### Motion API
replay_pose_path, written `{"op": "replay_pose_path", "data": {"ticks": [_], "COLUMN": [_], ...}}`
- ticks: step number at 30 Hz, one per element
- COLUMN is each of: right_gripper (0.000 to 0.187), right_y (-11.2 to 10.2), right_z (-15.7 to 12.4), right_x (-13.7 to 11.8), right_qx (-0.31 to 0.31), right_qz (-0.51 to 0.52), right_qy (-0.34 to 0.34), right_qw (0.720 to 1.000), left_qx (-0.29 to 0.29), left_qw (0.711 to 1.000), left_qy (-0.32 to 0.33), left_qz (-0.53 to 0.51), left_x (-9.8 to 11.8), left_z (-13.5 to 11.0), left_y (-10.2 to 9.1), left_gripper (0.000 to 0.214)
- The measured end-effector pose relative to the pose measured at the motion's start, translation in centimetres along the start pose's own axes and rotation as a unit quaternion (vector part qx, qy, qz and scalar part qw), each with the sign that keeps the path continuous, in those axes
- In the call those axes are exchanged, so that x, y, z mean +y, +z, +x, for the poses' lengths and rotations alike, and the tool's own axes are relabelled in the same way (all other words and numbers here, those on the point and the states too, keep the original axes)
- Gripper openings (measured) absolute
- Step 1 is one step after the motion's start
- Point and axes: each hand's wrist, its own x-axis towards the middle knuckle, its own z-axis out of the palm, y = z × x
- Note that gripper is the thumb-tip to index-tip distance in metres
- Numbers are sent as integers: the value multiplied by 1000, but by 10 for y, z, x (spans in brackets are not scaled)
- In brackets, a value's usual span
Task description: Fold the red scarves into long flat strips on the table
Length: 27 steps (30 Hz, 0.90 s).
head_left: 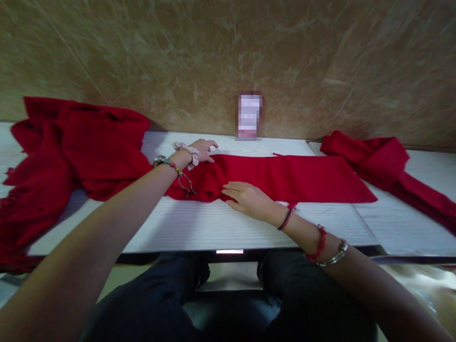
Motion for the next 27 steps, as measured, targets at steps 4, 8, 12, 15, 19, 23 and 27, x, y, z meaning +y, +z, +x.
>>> {"op": "replay_pose_path", "data": {"ticks": [4,8,12,15,19,23,27], "right_gripper": [32,36,36,26,34,44,31], "right_y": [-2,-6,-6,-5,-4,-4,-7], "right_z": [-2,-4,-3,-3,-9,-14,-12], "right_x": [4,4,1,2,8,13,11], "right_qx": [6,12,14,3,16,38,41], "right_qz": [14,40,18,-14,-23,-21,-43], "right_qy": [-6,17,41,37,27,26,62], "right_qw": [1000,999,999,999,999,999,996], "left_qx": [107,43,37,27,42,63,81], "left_qw": [989,993,981,969,960,956,956], "left_qy": [-32,65,52,38,21,4,-54], "left_qz": [92,91,185,243,276,288,277], "left_x": [11,26,36,40,45,39,27], "left_z": [-53,-104,-116,-112,-115,-127,-132], "left_y": [10,30,39,35,31,30,25], "left_gripper": [43,51,29,28,33,35,35]}}
